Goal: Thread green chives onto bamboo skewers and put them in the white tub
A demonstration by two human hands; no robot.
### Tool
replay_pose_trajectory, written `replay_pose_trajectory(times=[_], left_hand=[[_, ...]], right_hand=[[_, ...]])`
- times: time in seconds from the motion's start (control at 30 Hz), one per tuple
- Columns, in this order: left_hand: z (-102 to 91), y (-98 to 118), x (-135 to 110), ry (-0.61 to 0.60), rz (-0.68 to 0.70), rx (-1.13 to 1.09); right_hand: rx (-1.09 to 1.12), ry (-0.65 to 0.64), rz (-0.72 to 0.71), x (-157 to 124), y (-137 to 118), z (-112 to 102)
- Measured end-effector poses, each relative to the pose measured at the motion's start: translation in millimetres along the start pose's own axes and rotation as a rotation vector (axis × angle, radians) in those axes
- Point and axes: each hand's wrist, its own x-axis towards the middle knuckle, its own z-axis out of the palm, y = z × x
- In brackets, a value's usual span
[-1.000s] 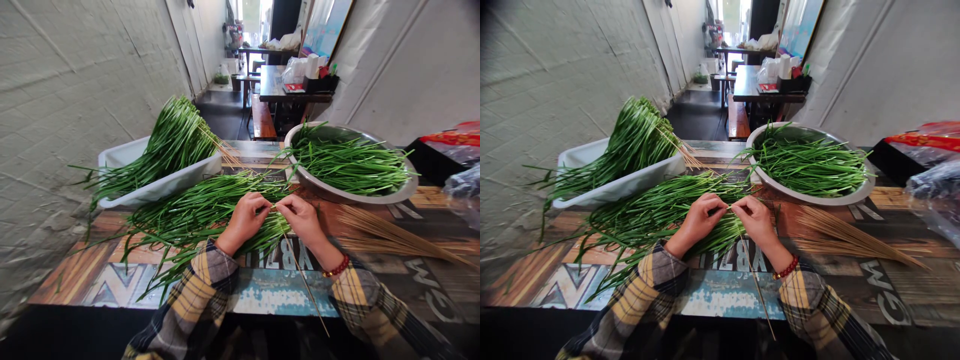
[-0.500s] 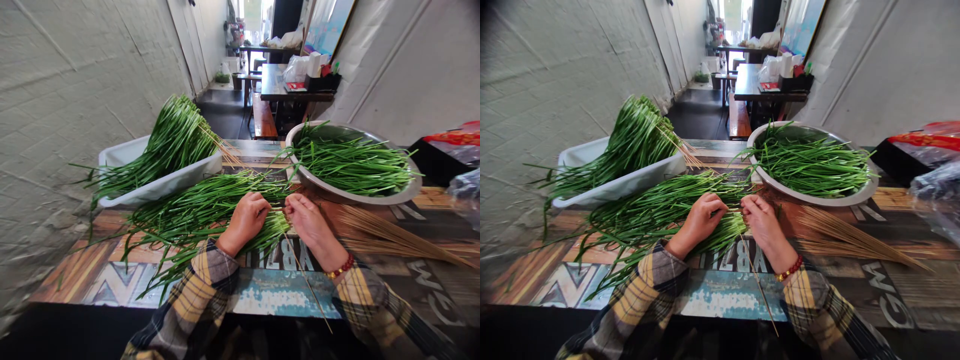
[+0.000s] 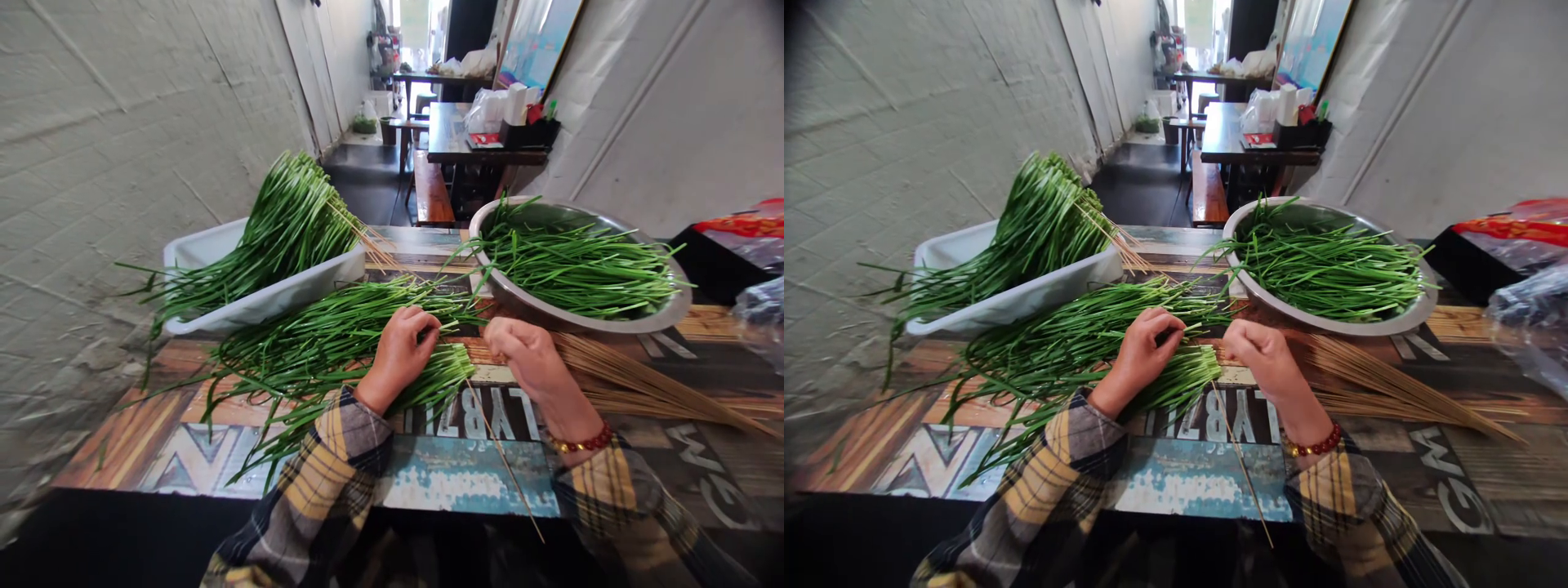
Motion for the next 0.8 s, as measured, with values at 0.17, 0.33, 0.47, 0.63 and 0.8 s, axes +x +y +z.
replay_pose_trajectory(times=[0.17,0.33,0.47,0.63,0.8], left_hand=[[-0.5,0.6,0.1,0.015,-0.014,-0.016],[-0.7,0.4,0.7,0.008,-0.005,-0.013],[-1.2,0.4,0.8,0.001,-0.008,-0.01],[0.0,-0.7,0.1,0.008,-0.011,-0.013],[1.8,-2.9,-0.3,0.008,-0.011,-0.033]], right_hand=[[0.037,-0.622,-0.051,-8.0,-28.8,-5.1],[-0.085,-0.249,-0.013,-2.4,-10.0,-4.4],[-0.433,-0.069,0.039,0.3,14.2,-1.5],[-0.678,-0.151,-0.011,-1.8,25.3,7.0],[-0.65,-0.157,-0.018,-0.4,25.9,13.1]])
